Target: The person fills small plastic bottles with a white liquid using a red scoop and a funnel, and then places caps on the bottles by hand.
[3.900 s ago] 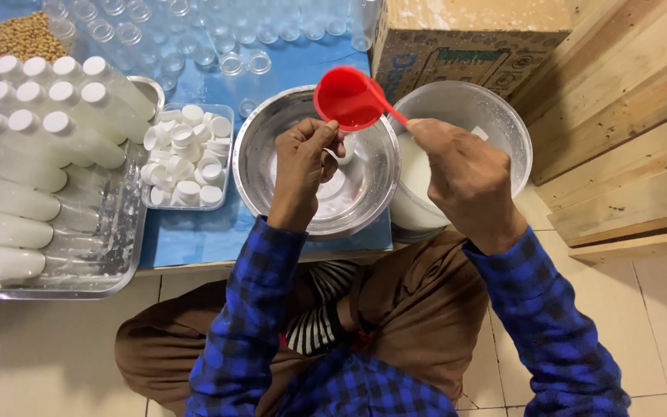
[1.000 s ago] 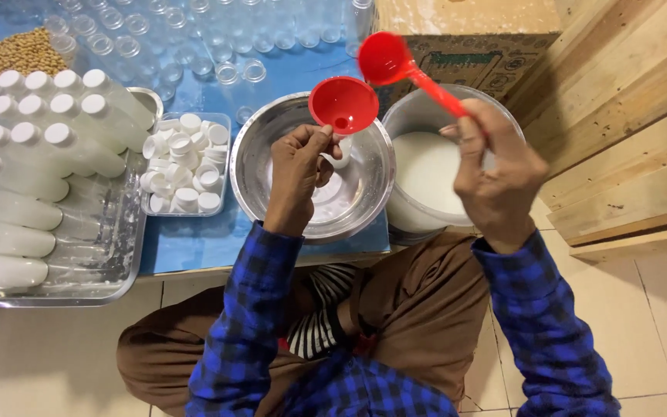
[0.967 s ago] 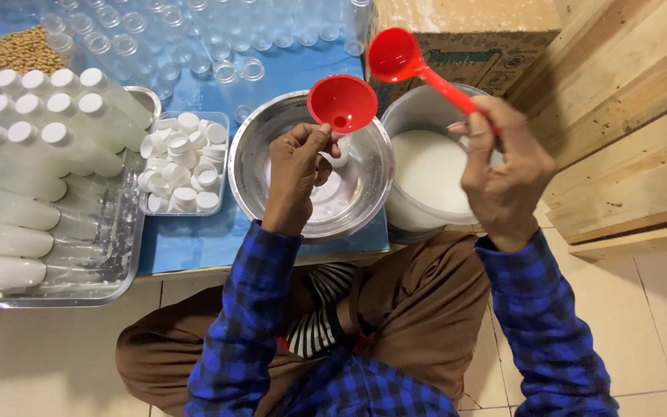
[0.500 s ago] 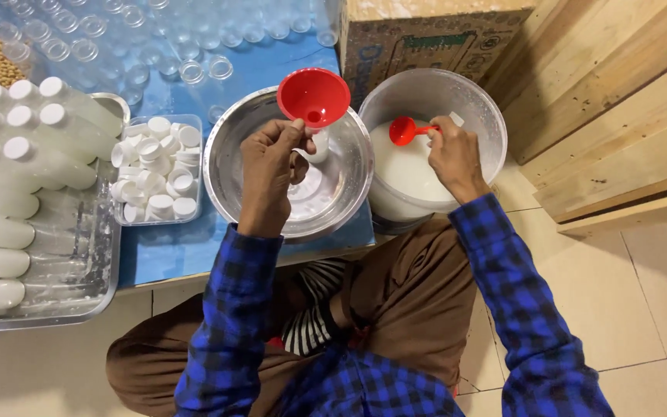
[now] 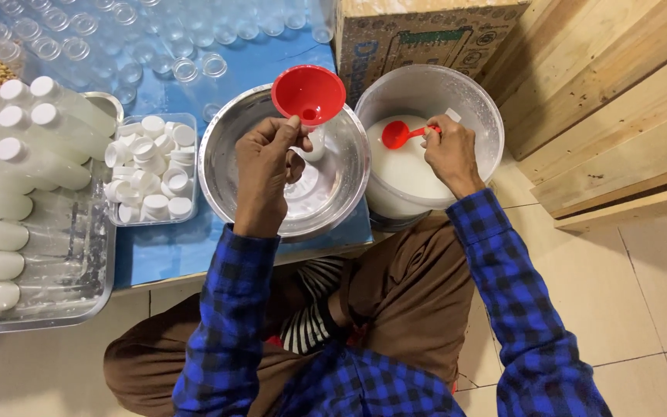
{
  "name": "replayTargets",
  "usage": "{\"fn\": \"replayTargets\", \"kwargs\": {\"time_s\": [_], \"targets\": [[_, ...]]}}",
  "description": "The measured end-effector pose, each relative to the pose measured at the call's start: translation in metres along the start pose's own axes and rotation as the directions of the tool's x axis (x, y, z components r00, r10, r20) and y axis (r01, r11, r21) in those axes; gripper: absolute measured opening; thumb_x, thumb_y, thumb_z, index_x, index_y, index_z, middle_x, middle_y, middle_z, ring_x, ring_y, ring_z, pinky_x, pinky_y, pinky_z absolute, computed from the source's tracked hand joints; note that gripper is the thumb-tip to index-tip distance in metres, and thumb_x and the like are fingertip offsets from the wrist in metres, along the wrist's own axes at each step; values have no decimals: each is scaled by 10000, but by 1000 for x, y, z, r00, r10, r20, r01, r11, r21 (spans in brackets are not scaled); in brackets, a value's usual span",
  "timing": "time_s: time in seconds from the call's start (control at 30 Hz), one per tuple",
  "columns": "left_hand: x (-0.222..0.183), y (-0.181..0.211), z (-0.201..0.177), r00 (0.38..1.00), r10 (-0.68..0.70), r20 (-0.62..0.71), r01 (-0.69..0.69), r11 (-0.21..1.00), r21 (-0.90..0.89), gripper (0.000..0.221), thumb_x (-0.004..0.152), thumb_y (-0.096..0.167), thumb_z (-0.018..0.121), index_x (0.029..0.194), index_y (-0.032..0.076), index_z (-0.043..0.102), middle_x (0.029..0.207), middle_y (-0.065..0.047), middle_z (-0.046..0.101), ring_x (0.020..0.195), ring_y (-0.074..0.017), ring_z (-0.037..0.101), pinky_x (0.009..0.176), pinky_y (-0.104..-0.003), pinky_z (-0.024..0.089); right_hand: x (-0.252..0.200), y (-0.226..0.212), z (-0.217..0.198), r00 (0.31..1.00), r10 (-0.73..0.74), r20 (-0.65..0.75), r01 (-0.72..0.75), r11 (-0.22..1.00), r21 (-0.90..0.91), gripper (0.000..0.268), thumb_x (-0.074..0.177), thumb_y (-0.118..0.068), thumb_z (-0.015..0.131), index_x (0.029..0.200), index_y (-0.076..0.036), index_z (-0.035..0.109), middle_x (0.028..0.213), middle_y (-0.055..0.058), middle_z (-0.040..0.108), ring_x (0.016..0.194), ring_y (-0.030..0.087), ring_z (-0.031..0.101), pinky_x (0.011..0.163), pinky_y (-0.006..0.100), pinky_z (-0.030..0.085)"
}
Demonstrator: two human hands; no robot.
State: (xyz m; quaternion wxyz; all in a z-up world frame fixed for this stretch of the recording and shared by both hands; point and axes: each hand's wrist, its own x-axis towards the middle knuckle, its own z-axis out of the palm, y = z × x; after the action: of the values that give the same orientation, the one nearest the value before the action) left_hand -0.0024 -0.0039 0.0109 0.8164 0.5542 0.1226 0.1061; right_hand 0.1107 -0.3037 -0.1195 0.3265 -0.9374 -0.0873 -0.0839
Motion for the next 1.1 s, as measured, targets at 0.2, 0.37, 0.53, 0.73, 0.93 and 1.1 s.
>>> {"fn": "replayTargets", "kwargs": {"time_s": [0.2,0.37,0.53,0.73,0.93,1.1], "targets": [[0,-4,-1,1000,8,7,-8,1000,2,222,991,211,684,915,2,681,701,-152,655,375,-69,477,345,-167,313,-1,-1,-4,999,37,18,-37,999,13,144,1000,-117,628,1102,-97,728,744,95,753,805,299,764,807,431,577],[-1,-3,1,1000,1,-8,-1,1000,8,214,988,213,686,918,11,683,704,-151,668,375,-74,491,344,-166,309,0,-4,-4,999,22,29,-23,999,37,151,1000,-112,633,1115,-84,727,759,110,754,796,288,766,810,427,574],[-1,-3,1,1000,-7,-13,7,1000,8,226,989,223,685,925,6,684,717,-155,676,373,-74,487,346,-167,307,-1,-1,-1,999,1,39,-1,1000,5,139,1004,-115,640,1104,-87,733,745,111,755,830,345,760,809,444,576],[-1,-4,1,1000,6,-13,-6,1000,12,237,993,230,686,936,0,683,733,-160,678,374,-73,489,348,-166,314,-2,-5,-5,999,46,-2,-46,998,31,144,1001,-157,632,1094,-110,731,739,72,752,830,297,764,826,435,577],[-3,-5,1,1000,11,-24,-11,1000,25,238,995,227,682,934,-3,681,730,-160,674,379,-77,493,347,-170,312,-2,-11,-31,997,1,-82,0,1000,9,131,1016,-156,631,1091,-124,735,743,58,750,820,291,759,803,428,586],[-2,-5,2,1000,4,-27,-3,1000,24,219,995,211,679,928,2,682,724,-156,673,380,-78,503,351,-169,326,-1,-25,-59,975,-123,-183,123,992,-15,79,1035,-106,682,1077,-95,748,787,148,743,830,329,756,727,402,593]]}}
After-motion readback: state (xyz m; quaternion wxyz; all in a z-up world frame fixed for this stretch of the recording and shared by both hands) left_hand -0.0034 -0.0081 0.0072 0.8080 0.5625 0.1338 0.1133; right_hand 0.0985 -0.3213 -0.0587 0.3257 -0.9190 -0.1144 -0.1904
